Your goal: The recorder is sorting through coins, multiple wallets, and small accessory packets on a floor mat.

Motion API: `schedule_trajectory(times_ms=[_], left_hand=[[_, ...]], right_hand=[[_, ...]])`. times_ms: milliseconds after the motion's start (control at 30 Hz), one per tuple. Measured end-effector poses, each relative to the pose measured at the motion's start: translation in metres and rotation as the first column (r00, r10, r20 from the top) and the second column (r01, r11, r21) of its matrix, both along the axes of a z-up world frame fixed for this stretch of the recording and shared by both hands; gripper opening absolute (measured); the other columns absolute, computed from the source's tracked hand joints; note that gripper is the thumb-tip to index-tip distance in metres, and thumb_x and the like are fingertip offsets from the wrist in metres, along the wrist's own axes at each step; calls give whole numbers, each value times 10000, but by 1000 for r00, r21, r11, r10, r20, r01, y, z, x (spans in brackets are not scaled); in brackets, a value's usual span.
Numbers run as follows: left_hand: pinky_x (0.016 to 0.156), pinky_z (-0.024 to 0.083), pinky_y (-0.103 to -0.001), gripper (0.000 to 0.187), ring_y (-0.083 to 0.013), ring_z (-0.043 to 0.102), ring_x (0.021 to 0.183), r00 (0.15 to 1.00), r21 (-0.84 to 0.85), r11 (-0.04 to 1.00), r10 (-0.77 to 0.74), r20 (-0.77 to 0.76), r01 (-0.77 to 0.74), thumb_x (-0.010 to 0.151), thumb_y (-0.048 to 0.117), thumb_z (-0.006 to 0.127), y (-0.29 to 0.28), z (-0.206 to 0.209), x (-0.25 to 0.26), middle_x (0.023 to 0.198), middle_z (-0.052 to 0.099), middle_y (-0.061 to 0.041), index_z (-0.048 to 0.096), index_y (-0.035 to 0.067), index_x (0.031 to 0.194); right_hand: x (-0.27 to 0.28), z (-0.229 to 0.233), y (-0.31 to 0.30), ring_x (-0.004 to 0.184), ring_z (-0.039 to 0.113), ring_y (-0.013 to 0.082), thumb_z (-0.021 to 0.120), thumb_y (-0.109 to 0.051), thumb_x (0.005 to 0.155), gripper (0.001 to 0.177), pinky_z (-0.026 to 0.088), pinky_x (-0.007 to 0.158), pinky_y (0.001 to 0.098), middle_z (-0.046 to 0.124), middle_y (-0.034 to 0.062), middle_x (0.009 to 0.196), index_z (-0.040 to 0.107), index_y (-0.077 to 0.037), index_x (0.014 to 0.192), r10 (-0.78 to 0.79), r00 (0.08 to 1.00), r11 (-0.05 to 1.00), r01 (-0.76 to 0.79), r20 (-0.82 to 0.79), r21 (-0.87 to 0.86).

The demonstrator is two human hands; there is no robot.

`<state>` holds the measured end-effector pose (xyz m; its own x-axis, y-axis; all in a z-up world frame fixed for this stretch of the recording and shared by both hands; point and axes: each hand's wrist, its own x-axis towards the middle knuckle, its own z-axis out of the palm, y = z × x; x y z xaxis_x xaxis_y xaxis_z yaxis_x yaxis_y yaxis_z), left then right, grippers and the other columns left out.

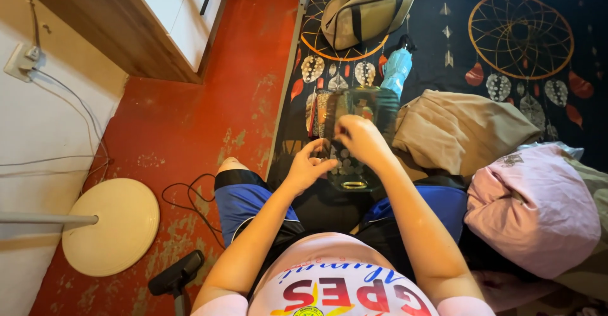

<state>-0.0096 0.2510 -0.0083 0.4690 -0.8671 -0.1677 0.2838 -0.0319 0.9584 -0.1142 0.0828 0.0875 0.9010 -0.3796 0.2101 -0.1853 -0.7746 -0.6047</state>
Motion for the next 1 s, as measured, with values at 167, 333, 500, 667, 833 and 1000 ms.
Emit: schedule_trajectory(times_ms=[167,333,500,667,833,1000], left_hand=[[657,609,-318,724,-157,706,931,991,52,996,82,-102,-77,827,162,808,1,19,5,1364,537,-119,487,8,1458],[664,623,-335,731,-180,720,949,984,65,991,125,-129,-117,831,179,799,2,21,11,1348,548,-127,460,12,1456],[696,614,-339,751,-193,711,974,986,29,994,104,-133,-101,835,213,798,6,27,9,1365,561,-150,473,2,1478],[696,609,-342,769,-188,704,981,988,26,995,99,-120,-97,824,198,797,6,23,10,1405,505,-138,453,5,1485],[691,601,-336,766,-186,698,966,990,17,996,92,-110,-90,825,185,803,6,20,10,1389,514,-154,460,-6,1483],[698,604,-307,749,-165,704,926,979,12,993,117,-170,-116,853,190,802,6,13,13,1217,653,-181,461,6,1494]], right_hand=[[-8,24,-1,822,696,314,633,-56,902,154,538,728,392,642,123,968,690,-22,1041,-212,975,924,176,73,339],[-11,9,-5,923,698,326,627,-53,906,109,551,823,384,688,137,996,694,-10,980,-198,980,959,192,9,209],[-2,6,10,972,639,409,816,-174,738,321,509,820,473,627,189,968,668,-4,966,-72,980,995,58,-188,-80],[2,-13,8,951,658,388,800,-185,783,250,520,821,461,649,162,963,670,-31,931,-62,978,994,43,-197,-98],[0,-12,11,905,668,395,722,-139,823,184,524,776,473,668,176,922,605,-32,916,-8,963,999,-2,-269,-39],[-5,-7,6,919,642,483,528,-75,955,198,485,772,548,665,309,905,475,-12,1135,-12,986,991,33,-169,126]])
